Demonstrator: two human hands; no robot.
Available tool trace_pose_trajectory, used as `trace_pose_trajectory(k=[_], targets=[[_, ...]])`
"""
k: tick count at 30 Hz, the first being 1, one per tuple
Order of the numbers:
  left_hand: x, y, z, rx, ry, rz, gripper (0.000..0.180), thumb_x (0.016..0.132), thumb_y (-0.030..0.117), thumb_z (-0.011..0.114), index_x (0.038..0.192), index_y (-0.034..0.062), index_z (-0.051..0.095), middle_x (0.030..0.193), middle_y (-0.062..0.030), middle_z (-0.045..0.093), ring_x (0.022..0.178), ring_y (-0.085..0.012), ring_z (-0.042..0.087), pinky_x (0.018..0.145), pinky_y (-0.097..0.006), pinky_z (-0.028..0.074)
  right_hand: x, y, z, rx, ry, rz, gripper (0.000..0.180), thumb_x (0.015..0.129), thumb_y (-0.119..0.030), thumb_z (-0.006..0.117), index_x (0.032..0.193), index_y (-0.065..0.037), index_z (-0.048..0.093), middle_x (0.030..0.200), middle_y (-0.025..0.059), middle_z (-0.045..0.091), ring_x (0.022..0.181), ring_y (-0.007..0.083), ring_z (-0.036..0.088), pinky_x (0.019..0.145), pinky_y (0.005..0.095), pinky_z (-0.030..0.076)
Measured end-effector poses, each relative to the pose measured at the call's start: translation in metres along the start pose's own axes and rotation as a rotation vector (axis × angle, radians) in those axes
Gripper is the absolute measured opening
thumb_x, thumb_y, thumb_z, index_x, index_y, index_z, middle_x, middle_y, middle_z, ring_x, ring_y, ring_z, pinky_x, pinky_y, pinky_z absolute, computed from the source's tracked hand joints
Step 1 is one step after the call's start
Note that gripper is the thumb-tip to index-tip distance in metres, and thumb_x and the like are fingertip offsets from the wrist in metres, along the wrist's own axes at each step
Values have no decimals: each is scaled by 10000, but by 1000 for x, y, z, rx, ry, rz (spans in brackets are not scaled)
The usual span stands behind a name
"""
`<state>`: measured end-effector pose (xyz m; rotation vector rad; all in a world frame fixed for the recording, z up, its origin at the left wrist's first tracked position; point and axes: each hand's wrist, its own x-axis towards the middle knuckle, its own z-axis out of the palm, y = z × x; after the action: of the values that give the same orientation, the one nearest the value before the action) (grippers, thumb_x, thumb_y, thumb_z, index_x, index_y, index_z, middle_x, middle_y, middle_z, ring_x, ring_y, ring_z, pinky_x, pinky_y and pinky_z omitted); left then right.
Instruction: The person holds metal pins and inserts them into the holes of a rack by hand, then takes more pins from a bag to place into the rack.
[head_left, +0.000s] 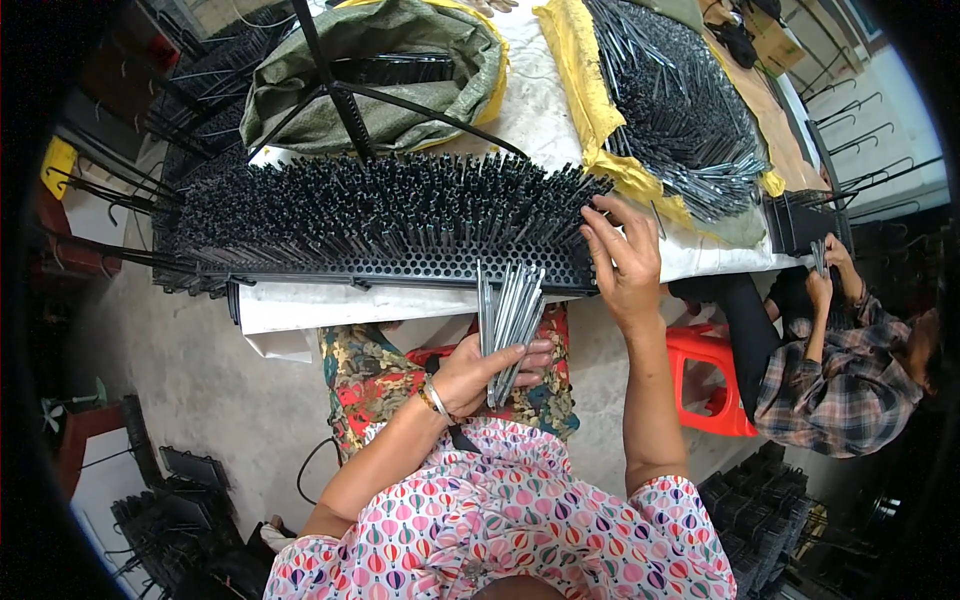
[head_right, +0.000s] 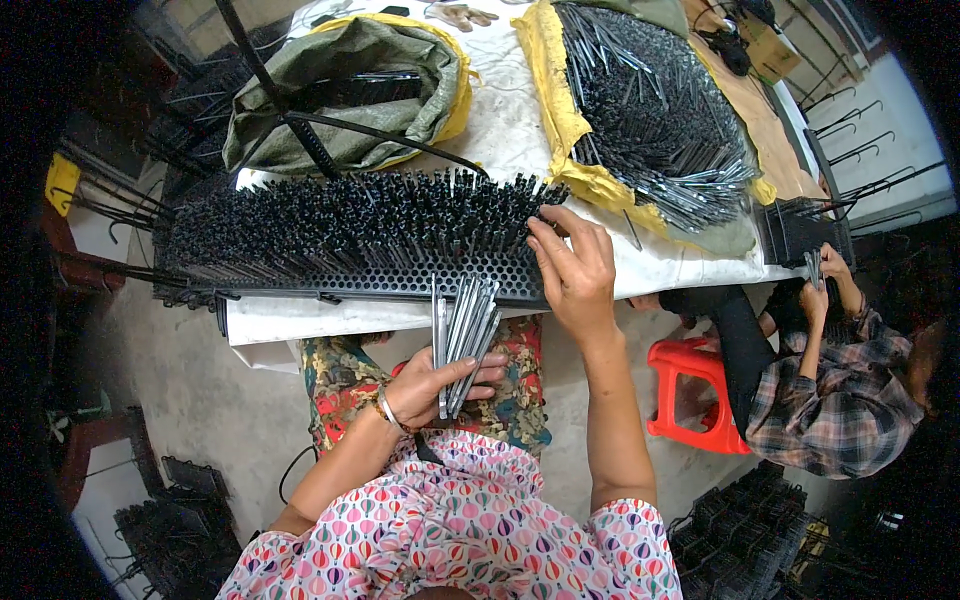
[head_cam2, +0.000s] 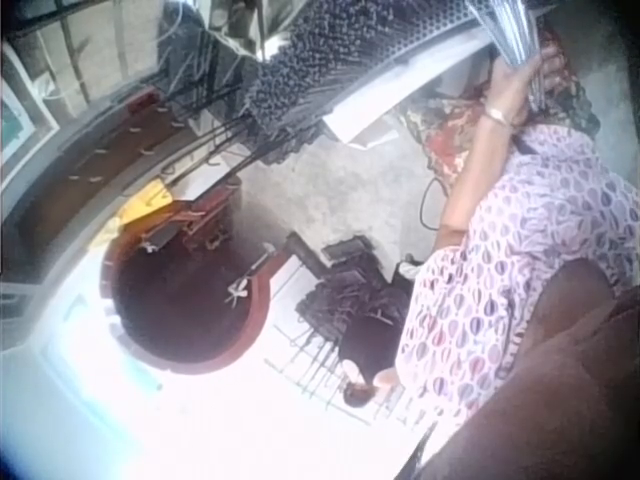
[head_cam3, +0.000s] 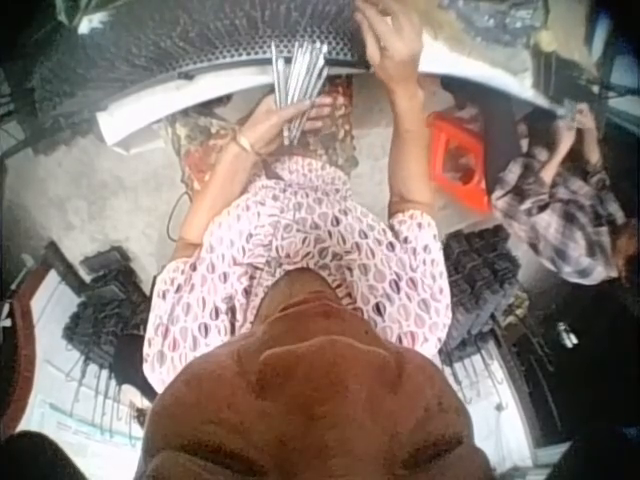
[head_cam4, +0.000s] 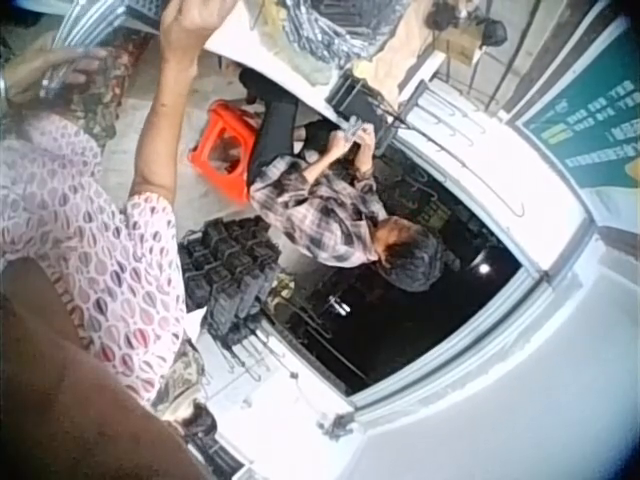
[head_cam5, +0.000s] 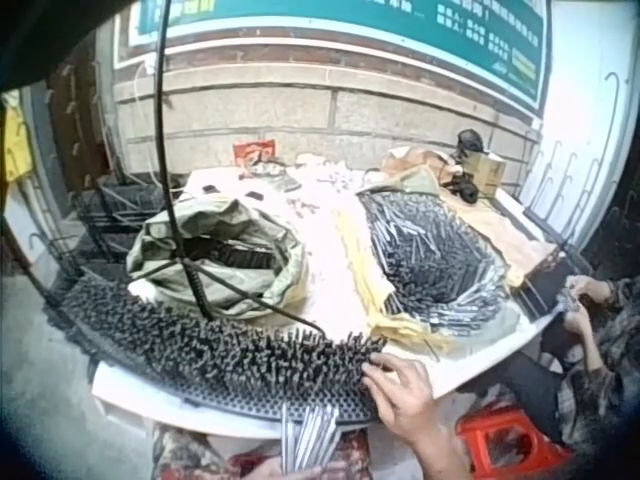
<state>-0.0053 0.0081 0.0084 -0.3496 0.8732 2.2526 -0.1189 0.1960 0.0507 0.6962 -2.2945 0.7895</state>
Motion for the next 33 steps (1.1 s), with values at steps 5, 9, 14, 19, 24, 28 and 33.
trace_pose_trajectory(k=[5,9,14,19,24,28,33], targets=[[-2,5,1,17,-4,7,336,910,100,524,1220,-11,457,1173,-184,565,1013,-240,598,825,-334,527,-18,-18,-3,79,131,107,191,754,-13,665,945,-17,659,915,128,635,777,255,593,689,314,475],[-2,5,2,22,-12,21,345,911,94,521,1231,-12,452,1159,-183,573,1007,-237,602,816,-326,530,-44,-42,-12,501,-233,722,239,782,-109,699,955,43,635,814,73,656,666,94,582,597,228,467],[-3,1,7,70,4,38,325,921,101,507,1218,-25,468,1126,-161,593,988,-220,614,800,-299,535,-66,-46,0,874,-354,1013,214,802,-85,685,961,51,639,808,52,652,697,65,572,607,205,472],[-1,-2,4,78,18,49,314,926,101,498,1212,-28,477,1119,-164,597,998,-224,612,810,-296,531,-71,-43,4,1026,-301,1078,184,815,-62,667,952,57,640,802,43,650,706,67,579,620,202,476],[2,-4,0,143,45,108,292,925,94,499,1189,-31,498,1107,-163,601,979,-212,617,808,-290,529,-73,-39,7,1051,-267,1085,179,824,-66,661,959,48,635,823,55,651,701,74,586,624,198,483],[1,-5,-3,147,63,88,292,920,83,504,1190,-28,498,1096,-164,605,958,-210,624,797,-286,532,-72,-40,7,1049,-240,1103,202,824,-82,665,974,46,624,843,66,650,700,83,593,617,196,480],[4,-2,1,82,112,52,242,905,60,499,1117,-56,519,1047,-165,619,932,-237,632,802,-319,545,-69,-53,2,650,-144,864,254,794,-87,686,1013,22,616,859,68,653,694,100,604,610,235,488]])
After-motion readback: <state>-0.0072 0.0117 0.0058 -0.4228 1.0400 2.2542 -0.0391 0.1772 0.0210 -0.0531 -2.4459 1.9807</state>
